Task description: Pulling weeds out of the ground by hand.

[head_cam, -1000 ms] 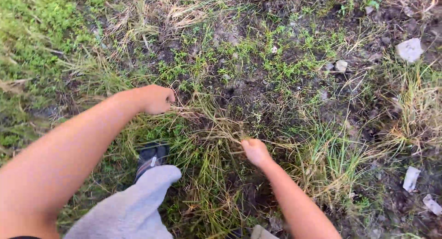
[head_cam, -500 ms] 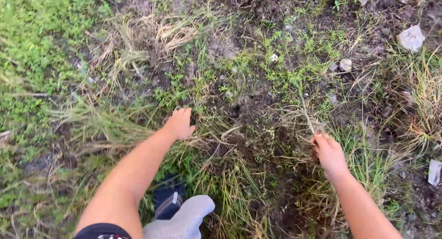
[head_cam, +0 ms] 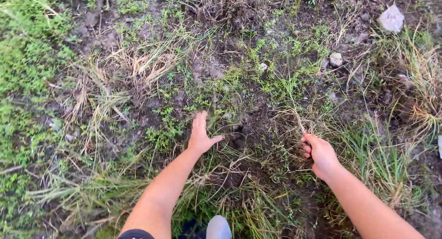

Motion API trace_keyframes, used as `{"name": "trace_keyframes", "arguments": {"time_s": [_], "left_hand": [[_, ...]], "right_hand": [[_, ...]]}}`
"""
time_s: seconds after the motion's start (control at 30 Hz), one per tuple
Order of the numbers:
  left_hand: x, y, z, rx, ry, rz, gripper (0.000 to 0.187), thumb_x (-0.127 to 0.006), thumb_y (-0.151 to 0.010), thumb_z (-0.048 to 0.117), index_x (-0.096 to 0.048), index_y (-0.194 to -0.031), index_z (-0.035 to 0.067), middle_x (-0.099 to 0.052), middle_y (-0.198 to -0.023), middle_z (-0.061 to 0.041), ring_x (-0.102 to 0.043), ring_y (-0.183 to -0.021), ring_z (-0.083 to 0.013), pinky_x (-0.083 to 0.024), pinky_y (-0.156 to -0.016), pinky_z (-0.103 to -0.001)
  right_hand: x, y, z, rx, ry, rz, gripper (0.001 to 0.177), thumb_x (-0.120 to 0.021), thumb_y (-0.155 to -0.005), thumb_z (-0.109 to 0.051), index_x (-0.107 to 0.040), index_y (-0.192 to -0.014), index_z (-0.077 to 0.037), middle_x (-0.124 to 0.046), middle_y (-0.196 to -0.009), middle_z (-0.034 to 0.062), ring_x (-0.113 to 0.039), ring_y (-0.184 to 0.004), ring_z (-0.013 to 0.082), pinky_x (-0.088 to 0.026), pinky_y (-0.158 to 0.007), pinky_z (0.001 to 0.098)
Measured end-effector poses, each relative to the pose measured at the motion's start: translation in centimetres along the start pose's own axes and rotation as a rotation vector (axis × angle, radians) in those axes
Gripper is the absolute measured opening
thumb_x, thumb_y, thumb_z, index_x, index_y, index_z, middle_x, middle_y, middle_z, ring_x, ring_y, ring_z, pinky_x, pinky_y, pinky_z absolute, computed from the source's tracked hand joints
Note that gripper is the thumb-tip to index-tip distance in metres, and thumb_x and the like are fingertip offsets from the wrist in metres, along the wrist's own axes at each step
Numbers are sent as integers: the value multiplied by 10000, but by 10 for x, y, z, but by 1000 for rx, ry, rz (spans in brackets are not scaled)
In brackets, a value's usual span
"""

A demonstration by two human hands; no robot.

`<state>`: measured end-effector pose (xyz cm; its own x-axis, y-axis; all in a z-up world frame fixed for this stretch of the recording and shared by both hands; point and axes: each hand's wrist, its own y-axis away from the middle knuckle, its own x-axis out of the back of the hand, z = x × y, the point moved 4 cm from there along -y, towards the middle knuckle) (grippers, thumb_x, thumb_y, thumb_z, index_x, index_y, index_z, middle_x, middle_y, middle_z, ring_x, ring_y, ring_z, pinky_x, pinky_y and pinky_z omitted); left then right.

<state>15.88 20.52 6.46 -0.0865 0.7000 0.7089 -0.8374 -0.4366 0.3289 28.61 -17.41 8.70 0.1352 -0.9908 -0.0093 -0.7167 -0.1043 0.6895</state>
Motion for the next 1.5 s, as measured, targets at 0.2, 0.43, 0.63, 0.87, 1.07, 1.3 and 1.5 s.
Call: {"name": "trace_keyframes", "arguments": {"time_s": [0.2, 0.43, 0.63, 0.87, 1.07, 1.3, 1.5], "left_hand": [[-75, -29, -71, -342, 183, 307, 186, -530, -963, 68, -651, -1095, 19, -664, -1276, -192, -556, -1308, -338, -237, -1241, -472], [-98, -41, -103, 108, 564, 338, 297, -451, -1061, 272, -612, -944, 52, -664, -799, -75, -647, -728, -216, -536, -711, -386], [-83, -38, -122, 74, 577, 243, 460, -471, -1081, 344, -525, -750, 29, -523, -573, -70, -537, -513, -186, -441, -534, -403], [-60, 9, -52, -5, 245, -32, 461, -479, -1073, 332, -591, -737, 38, -563, -587, -70, -534, -508, -199, -471, -530, -393], [-87, 23, -97, -152, 512, 7, 527, -415, -1097, 413, -509, -701, 78, -501, -604, -19, -456, -525, -165, -411, -518, -377], [-32, 46, -39, 137, 882, -32, 545, -343, -1074, 492, -476, -662, 159, -494, -563, 16, -476, -488, -136, -458, -506, -335], [60, 27, -114, 392, 736, 391, 654, -444, -1080, 570, -508, -718, 29, -523, -618, -48, -525, -517, -205, -456, -546, -430]], "right_hand": [[-20, -21, 49, -48, -387, 75, 188, -535, -1059, -239, -546, -921, -111, -443, -728, -38, -387, -608, 75, -335, -563, 259], [-50, -18, 87, -43, -706, 212, 220, -518, -1071, -245, -542, -889, -123, -458, -715, -45, -396, -596, 71, -339, -559, 247], [-55, -8, 100, -80, -766, 247, 264, -517, -1069, -275, -520, -836, -150, -415, -636, -50, -365, -578, 96, -341, -573, 258], [-52, -14, 91, -87, -706, 261, 259, -516, -1066, -265, -517, -829, -160, -406, -628, -55, -354, -590, 97, -334, -579, 262], [-66, -28, 99, -67, -725, 165, 267, -529, -1063, -272, -519, -823, -155, -408, -631, -52, -353, -582, 97, -321, -557, 261], [-76, -19, 106, -84, -712, 119, 226, -538, -1053, -243, -546, -854, -138, -455, -679, -50, -391, -579, 80, -345, -544, 249], [-99, -21, 105, -64, -620, 85, 232, -555, -1062, -245, -552, -864, -125, -445, -689, -44, -400, -591, 79, -350, -552, 261]]}}
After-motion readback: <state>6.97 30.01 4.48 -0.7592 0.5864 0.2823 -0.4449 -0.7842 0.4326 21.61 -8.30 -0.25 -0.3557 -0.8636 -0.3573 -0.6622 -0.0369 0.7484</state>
